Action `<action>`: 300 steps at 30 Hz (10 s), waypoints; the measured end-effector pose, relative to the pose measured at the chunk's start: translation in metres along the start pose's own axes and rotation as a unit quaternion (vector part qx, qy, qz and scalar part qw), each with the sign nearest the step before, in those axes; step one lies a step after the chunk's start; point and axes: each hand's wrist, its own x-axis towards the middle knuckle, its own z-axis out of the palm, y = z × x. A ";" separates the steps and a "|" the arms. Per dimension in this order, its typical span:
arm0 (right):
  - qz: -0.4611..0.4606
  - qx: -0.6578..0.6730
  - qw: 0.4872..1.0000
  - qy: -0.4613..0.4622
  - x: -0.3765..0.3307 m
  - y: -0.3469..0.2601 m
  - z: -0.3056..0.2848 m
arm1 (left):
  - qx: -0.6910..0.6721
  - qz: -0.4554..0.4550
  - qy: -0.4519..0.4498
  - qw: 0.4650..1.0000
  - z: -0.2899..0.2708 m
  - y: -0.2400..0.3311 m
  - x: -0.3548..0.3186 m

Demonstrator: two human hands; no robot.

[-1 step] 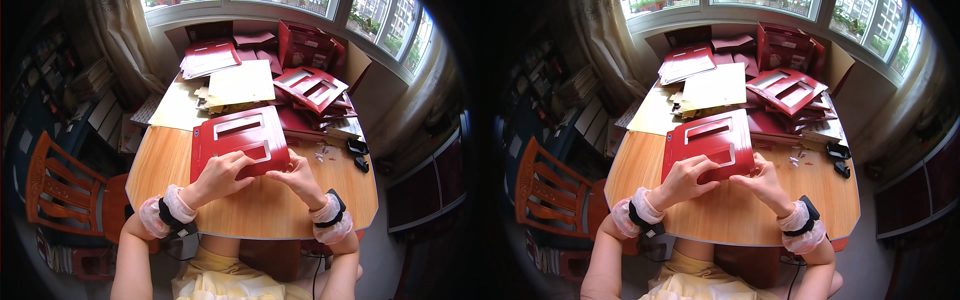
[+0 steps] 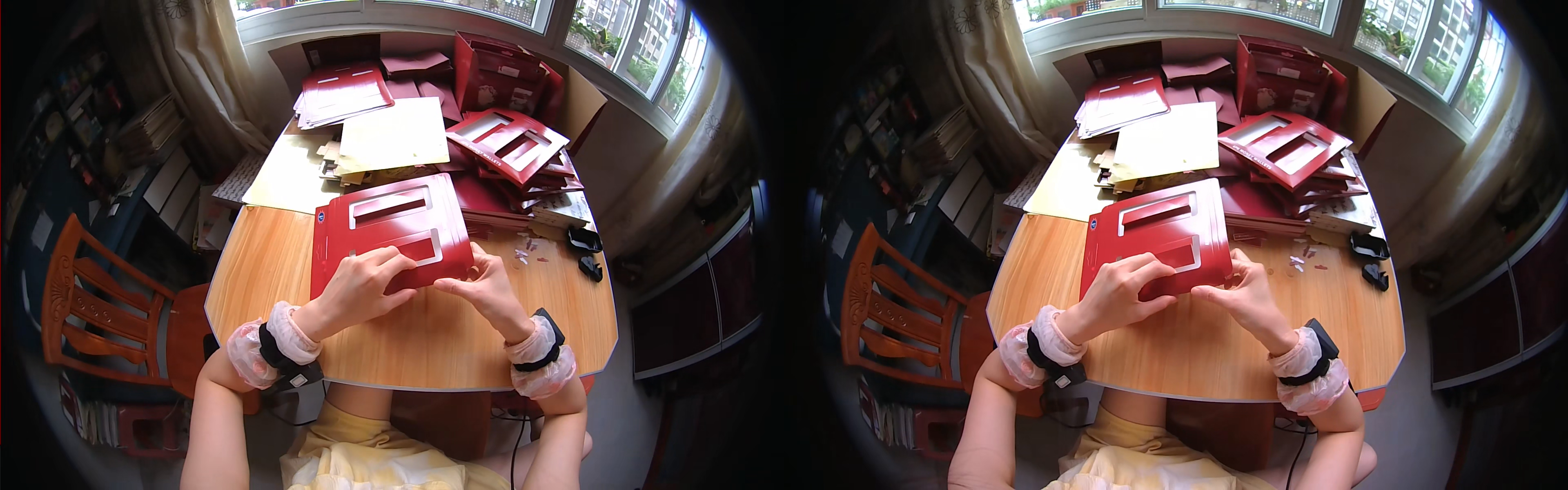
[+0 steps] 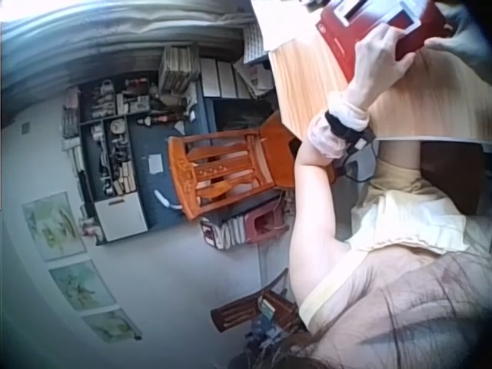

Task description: Assembling red product boxes or packaging for wallets.

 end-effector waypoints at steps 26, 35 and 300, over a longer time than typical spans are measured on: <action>-0.403 -0.494 0.766 0.077 -0.008 -0.045 0.014 | 0.092 0.040 0.000 0.995 -0.010 0.006 0.001; -0.410 -0.576 0.707 0.024 -0.005 -0.017 0.021 | 0.126 0.074 -0.006 0.989 -0.007 0.011 0.001; -0.031 -0.394 0.916 -0.072 0.006 -0.023 0.065 | -0.467 -0.264 -0.107 0.837 -0.019 -0.047 -0.030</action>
